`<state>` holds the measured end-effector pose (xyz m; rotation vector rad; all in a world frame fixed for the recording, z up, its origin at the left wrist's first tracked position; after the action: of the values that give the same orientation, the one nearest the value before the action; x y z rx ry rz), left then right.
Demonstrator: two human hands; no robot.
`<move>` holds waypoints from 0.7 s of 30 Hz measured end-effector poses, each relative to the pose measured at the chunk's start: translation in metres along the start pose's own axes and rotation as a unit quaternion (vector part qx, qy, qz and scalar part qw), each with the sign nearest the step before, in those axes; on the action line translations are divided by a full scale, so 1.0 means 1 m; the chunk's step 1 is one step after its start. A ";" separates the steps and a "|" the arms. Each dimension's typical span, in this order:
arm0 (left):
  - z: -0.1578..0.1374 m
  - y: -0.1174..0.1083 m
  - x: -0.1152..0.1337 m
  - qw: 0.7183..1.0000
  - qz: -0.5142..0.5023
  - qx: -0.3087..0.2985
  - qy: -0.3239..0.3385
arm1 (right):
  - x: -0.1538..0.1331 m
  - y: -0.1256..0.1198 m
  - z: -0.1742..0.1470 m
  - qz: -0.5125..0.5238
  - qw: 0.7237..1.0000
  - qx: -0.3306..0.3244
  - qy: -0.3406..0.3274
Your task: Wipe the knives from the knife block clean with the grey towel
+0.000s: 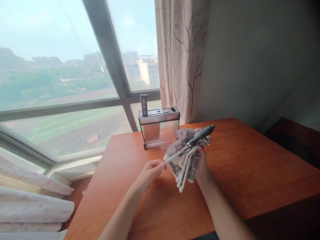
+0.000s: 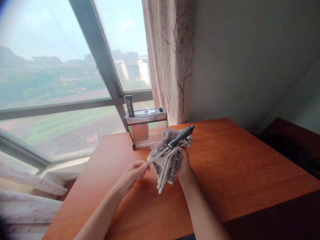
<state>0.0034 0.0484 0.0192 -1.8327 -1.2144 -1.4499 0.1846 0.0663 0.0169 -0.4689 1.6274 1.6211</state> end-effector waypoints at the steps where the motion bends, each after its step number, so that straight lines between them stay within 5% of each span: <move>1: 0.000 0.001 0.000 1.000 0.002 -0.007 0.001 | 0.002 0.001 0.000 0.009 1.000 -0.003 0.022; 3: 0.000 0.003 -0.001 1.000 0.012 -0.014 -0.001 | -0.001 0.002 0.002 0.046 0.998 0.003 0.032; 9: 0.000 -0.003 -0.001 0.999 0.027 0.018 0.000 | -0.038 -0.005 0.016 0.149 0.983 0.049 -0.093; 16: -0.002 -0.018 0.010 0.996 -0.031 0.066 0.052 | -0.039 -0.008 0.016 0.222 0.970 0.058 -0.082; 21: -0.001 -0.010 0.010 0.977 0.172 0.105 0.063 | -0.026 -0.011 0.015 0.186 0.978 0.071 -0.067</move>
<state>-0.0053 0.0554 0.0273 -1.6796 -0.8959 -1.1783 0.2131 0.0731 0.0298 0.0229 1.7861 1.7435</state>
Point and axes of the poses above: each hand's wrist, its own z-axis towards the middle knuckle, its own y-axis out of the palm, x = y × z, the point moved 9 cm from there along z, towards the middle knuckle, and after that the axes turned 10 degrees about -y, right-handed, at the moved point
